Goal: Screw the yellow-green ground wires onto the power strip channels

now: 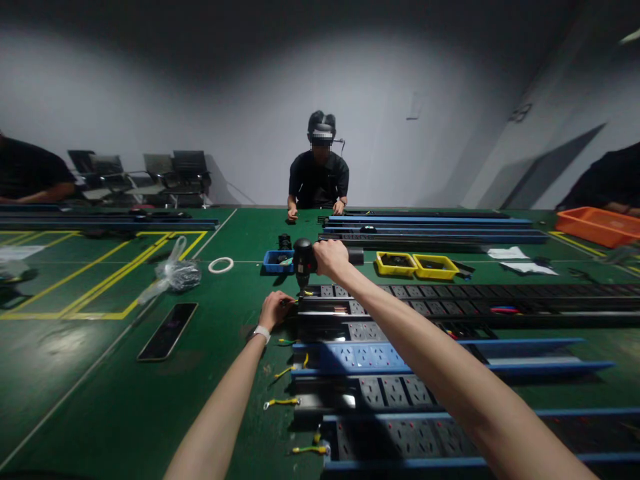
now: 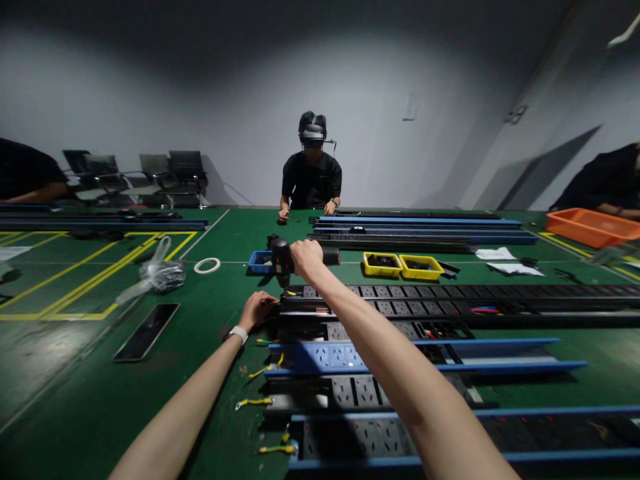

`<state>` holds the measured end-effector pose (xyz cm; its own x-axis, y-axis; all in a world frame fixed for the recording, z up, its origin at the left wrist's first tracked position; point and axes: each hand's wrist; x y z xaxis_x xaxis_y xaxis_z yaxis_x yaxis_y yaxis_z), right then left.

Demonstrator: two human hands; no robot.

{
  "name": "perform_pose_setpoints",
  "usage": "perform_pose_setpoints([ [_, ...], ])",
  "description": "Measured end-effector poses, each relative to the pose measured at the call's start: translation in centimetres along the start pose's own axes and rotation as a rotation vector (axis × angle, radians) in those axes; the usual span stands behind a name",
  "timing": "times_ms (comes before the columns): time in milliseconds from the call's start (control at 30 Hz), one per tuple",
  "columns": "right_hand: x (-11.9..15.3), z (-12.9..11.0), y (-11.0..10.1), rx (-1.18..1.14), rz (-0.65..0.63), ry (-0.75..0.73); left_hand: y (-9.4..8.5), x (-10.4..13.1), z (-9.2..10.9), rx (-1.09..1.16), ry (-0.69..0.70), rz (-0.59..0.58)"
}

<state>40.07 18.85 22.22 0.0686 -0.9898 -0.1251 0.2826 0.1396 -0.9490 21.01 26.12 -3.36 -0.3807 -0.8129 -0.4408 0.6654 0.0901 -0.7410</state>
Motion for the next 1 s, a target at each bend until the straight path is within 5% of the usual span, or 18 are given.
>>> perform_pose_setpoints([
  [1000, -0.44, -1.01, -0.28, 0.021, 0.055, -0.045, 0.54, -0.05, -0.48, -0.005, 0.033, 0.025],
])
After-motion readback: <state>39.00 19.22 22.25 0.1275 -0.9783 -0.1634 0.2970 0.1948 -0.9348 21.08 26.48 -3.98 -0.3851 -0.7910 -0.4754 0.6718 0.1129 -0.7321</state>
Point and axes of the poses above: each hand's wrist, its own x-axis away from the middle knuckle, its own y-axis out of the palm, z = x × y, and after that the axes turned 7 degrees about z, right-handed
